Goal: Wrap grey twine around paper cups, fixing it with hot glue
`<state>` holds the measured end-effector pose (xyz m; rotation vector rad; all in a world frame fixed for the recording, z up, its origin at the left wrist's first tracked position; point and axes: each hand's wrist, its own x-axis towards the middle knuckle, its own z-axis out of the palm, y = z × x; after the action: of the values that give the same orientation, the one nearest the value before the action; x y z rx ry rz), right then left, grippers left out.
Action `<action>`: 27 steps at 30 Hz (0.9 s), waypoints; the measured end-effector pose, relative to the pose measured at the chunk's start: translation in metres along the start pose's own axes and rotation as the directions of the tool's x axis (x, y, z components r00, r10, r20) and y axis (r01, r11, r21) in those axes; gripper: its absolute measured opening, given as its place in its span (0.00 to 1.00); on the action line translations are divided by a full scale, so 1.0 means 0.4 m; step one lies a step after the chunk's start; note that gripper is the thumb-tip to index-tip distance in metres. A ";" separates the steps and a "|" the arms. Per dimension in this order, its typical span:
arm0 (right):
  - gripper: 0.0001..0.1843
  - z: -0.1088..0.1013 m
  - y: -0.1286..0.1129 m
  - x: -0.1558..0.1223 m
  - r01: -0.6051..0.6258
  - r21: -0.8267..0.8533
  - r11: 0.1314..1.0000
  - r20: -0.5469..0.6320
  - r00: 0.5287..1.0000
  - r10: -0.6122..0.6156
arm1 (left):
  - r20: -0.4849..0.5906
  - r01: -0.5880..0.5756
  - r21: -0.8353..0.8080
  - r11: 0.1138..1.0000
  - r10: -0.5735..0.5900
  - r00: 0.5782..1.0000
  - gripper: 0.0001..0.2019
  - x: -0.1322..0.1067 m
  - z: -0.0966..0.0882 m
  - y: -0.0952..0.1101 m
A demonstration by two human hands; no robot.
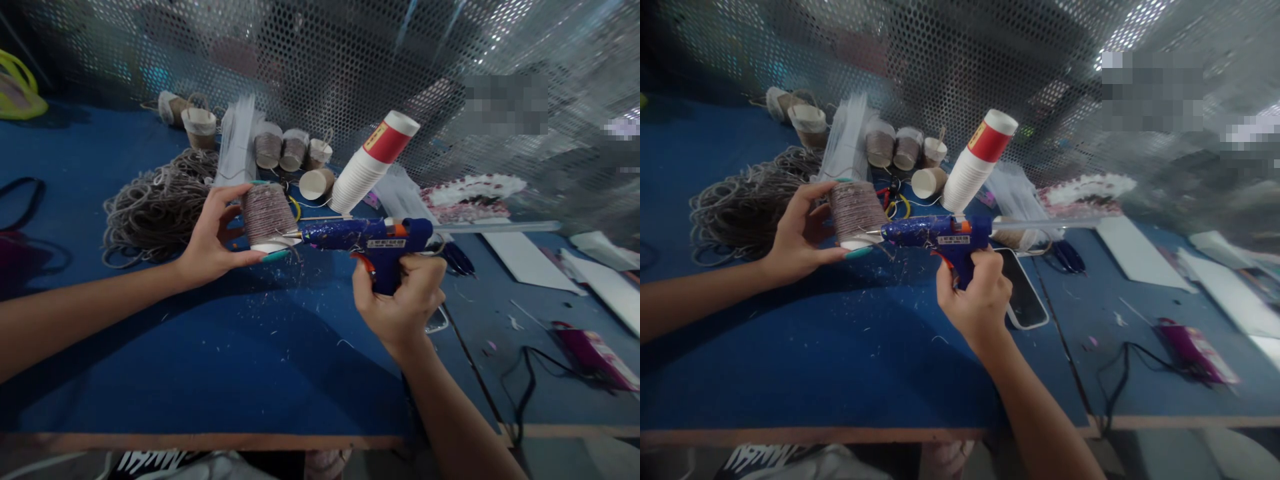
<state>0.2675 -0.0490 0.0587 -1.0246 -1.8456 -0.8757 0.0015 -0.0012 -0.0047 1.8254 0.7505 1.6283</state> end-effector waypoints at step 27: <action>0.14 0.006 0.018 -0.005 -0.059 -0.026 0.998 0.018 0.998 0.060 | 0.004 -0.060 0.012 0.998 0.060 0.998 0.41 0.000 -0.005 -0.012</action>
<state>0.2736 -0.0445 0.0572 -1.1013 -1.8148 -0.8586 -0.0008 0.0020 -0.0079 1.8756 0.7113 1.6610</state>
